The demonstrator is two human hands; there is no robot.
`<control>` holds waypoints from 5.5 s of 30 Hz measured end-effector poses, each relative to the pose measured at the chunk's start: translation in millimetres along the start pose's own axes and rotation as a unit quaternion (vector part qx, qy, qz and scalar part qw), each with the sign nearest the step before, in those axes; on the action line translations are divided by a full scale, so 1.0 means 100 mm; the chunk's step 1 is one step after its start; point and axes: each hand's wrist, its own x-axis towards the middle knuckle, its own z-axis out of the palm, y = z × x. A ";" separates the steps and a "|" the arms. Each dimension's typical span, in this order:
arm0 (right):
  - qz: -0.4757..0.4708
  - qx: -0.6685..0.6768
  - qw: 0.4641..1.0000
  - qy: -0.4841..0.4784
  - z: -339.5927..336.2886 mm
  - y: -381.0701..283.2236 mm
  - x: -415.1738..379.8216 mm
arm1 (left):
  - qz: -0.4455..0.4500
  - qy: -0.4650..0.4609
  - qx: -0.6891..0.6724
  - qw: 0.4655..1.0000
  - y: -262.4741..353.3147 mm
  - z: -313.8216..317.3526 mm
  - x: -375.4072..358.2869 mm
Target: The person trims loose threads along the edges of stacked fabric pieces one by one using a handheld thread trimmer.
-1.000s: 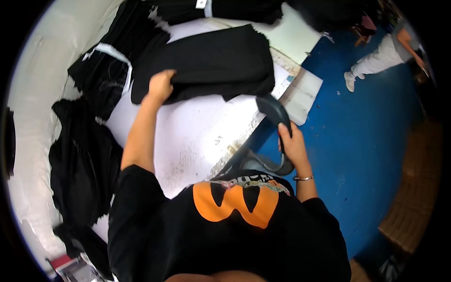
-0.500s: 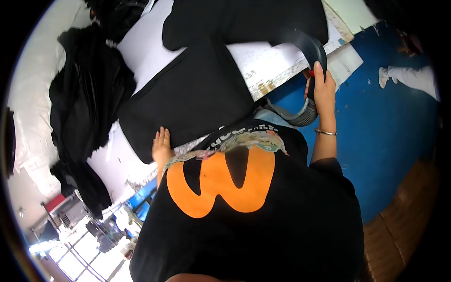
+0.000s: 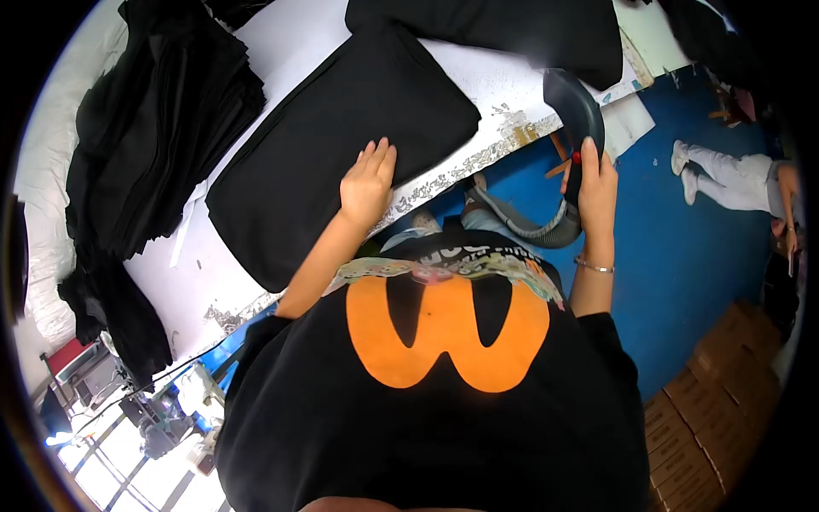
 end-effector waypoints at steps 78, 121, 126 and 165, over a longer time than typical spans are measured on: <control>-0.002 -0.133 0.960 -0.245 0.46 -0.22 0.27 | -0.136 -0.071 -0.058 0.986 -0.64 0.06 0.83; -0.188 -0.300 0.931 -0.087 1.02 -0.33 0.39 | -0.021 0.044 -0.151 0.987 -0.32 -0.30 0.71; -0.074 -0.332 0.900 -0.273 0.54 -0.55 0.17 | -0.047 0.068 -0.171 0.982 -0.27 -0.26 0.69; -0.075 -0.171 0.959 -0.214 0.92 -0.43 0.53 | -0.326 0.043 -0.399 0.856 0.11 -0.06 1.00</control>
